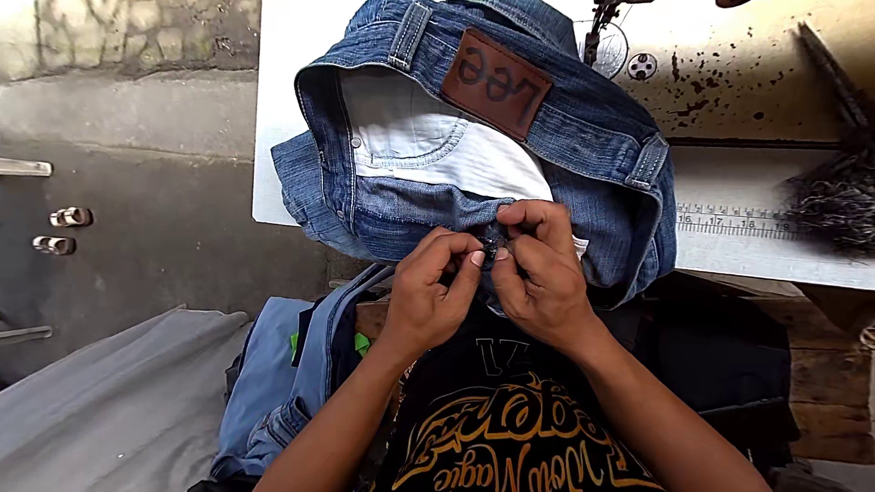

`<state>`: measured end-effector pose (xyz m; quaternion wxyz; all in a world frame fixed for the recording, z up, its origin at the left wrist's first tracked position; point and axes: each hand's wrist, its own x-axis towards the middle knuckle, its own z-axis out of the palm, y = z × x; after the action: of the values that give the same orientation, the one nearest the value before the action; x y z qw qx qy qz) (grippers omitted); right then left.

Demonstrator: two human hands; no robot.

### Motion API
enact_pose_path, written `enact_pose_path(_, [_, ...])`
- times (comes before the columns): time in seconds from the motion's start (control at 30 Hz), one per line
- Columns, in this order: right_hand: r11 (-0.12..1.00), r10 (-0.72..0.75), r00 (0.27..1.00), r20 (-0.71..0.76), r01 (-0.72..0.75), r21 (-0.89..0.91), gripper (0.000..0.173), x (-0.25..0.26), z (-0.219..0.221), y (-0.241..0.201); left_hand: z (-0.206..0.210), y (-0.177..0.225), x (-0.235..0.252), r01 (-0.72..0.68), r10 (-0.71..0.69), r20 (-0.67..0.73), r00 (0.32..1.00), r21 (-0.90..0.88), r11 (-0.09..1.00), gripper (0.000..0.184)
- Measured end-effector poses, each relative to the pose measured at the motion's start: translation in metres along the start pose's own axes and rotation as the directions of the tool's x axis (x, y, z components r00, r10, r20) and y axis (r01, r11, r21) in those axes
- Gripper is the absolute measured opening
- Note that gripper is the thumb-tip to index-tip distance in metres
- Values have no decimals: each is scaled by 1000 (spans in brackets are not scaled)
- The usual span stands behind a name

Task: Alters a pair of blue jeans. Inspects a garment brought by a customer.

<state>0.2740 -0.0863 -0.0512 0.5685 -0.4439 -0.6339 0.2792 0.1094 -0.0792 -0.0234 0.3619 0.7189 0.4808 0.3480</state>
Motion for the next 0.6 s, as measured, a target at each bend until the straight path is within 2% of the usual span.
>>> enact_pose_path(0.17, [999, 20, 1000, 10, -19, -49, 23, 0, 3, -3, 1, -4, -1, -23, 23, -15, 1000, -27, 999, 8])
enact_pose_path(0.23, [997, 33, 996, 78, -28, -65, 25, 0, 1, -3, 1, -7, -2, -28, 27, -14, 1000, -69, 997, 7])
enact_pose_path(0.3, [999, 41, 989, 143, -38, -25, 27, 1, -3, -3, 0, -11, -4, -31, 29, -14, 999, -132, 991, 7])
enact_pose_path(0.37, [996, 52, 992, 112, -60, 68, 25, 3, -6, -2, 2, -12, -4, -28, 25, -22, 999, -156, 987, 8])
enact_pose_path(0.47, [963, 125, 992, 30, -129, 237, 23, 5, -12, 1, 1, 2, 1, -1, 0, -39, 999, -12, 1000, 11])
enact_pose_path(0.6, [886, 208, 978, 24, -199, 419, 27, 5, -21, 0, 2, 28, 17, 105, -101, -30, 994, 351, 931, 25])
